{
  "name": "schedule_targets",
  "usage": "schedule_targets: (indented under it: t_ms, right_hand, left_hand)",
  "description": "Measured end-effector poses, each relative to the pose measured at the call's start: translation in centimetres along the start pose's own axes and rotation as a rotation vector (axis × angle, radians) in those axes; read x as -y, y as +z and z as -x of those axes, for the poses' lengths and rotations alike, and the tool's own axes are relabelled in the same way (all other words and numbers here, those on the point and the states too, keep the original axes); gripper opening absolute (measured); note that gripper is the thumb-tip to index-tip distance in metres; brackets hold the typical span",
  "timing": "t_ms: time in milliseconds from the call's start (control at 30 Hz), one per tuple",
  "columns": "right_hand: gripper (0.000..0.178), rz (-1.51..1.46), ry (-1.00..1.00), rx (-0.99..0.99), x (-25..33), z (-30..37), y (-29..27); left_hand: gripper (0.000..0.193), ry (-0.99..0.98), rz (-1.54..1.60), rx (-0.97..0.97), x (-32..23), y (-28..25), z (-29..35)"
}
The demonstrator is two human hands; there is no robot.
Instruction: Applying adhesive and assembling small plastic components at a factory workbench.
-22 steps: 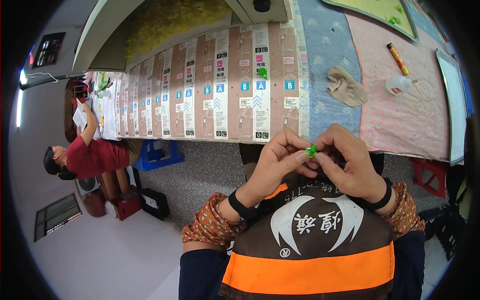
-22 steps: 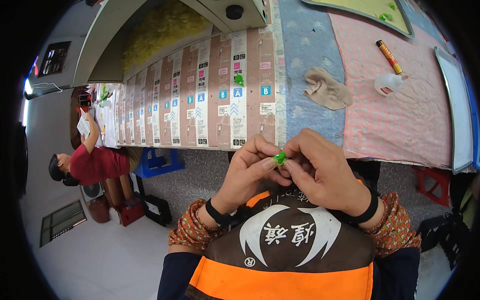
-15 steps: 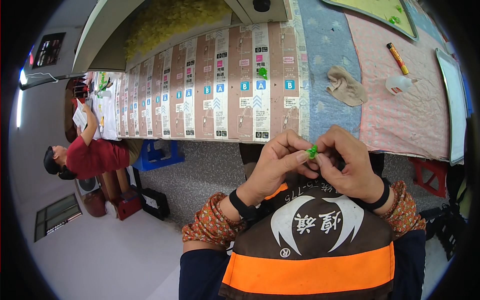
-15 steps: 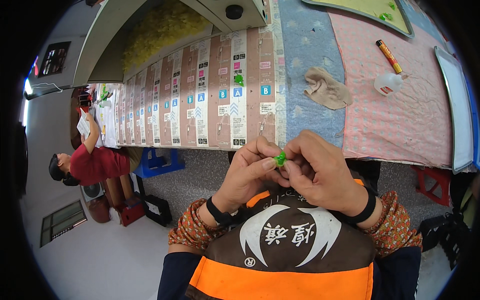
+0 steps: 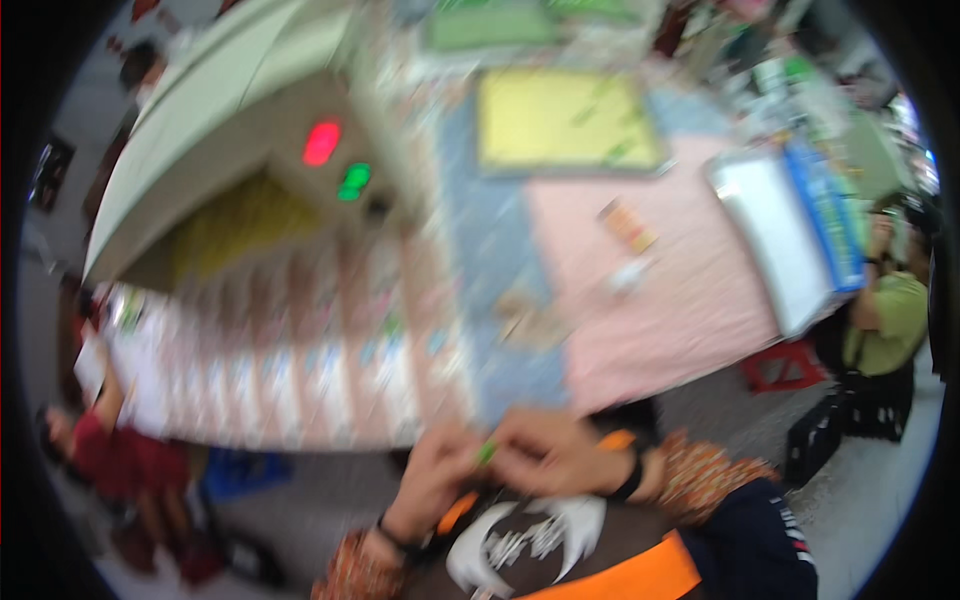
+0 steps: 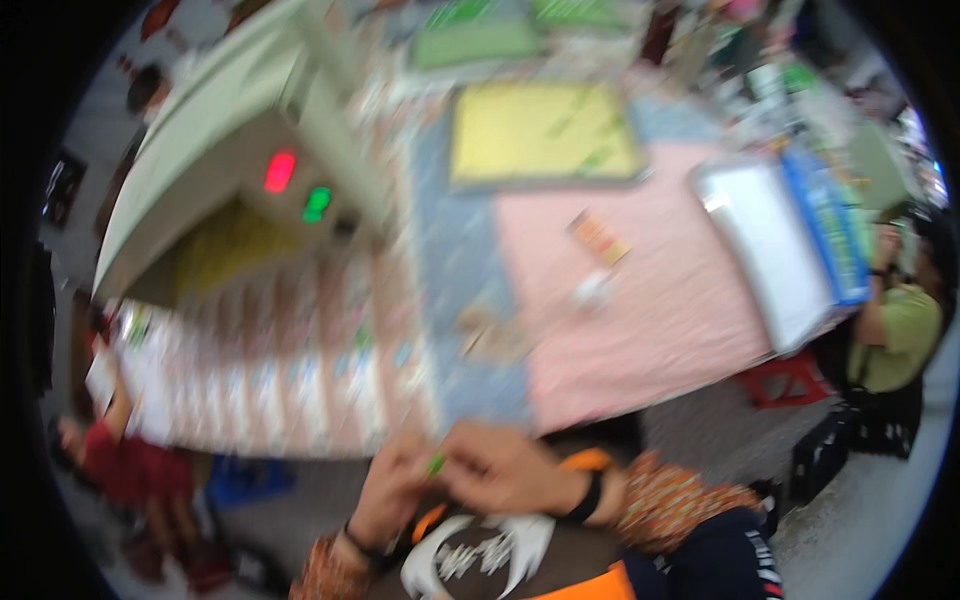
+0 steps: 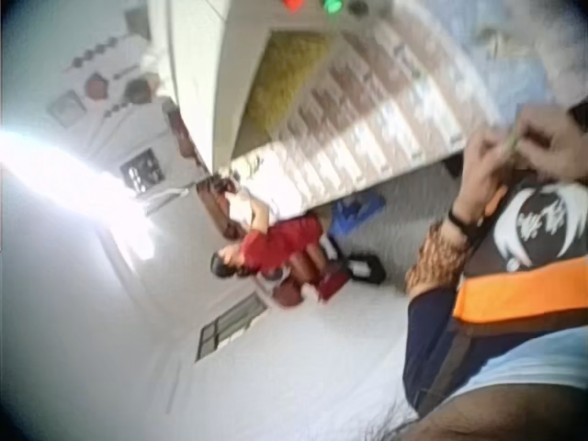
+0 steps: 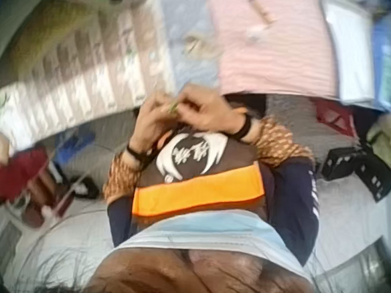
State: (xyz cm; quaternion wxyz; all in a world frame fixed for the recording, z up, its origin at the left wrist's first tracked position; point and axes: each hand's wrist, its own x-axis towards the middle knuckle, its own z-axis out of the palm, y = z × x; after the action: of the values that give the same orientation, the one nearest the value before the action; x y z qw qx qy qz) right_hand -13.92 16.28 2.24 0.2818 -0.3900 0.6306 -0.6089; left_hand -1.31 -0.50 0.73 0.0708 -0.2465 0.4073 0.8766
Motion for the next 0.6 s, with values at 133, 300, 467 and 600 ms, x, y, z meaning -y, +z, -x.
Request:
schedule_targets:
  t_ms: [133, 300, 467, 600]
  right_hand:
    - [0.012, -0.026, -0.012, 0.009, -0.1, 0.7, 0.8]
    - [0.015, 0.111, -0.064, -0.057, 2.2, 0.8, -0.3]
    - [0.017, 0.050, -0.049, -0.051, 3.0, 0.8, -0.7]
    - [0.016, 0.127, -0.158, -0.051, 3.0, 0.5, -1.0]
  left_hand:
    - [0.011, -0.041, 0.170, 0.041, -0.1, 0.7, 1.5]
    - [0.015, -0.031, 0.149, 0.162, -1.0, 1.8, 0.9]
    - [0.014, 0.010, 0.103, 0.186, -1.2, 2.0, 1.0]
    - [0.014, -0.054, 0.120, 0.131, -1.2, 1.8, 1.0]
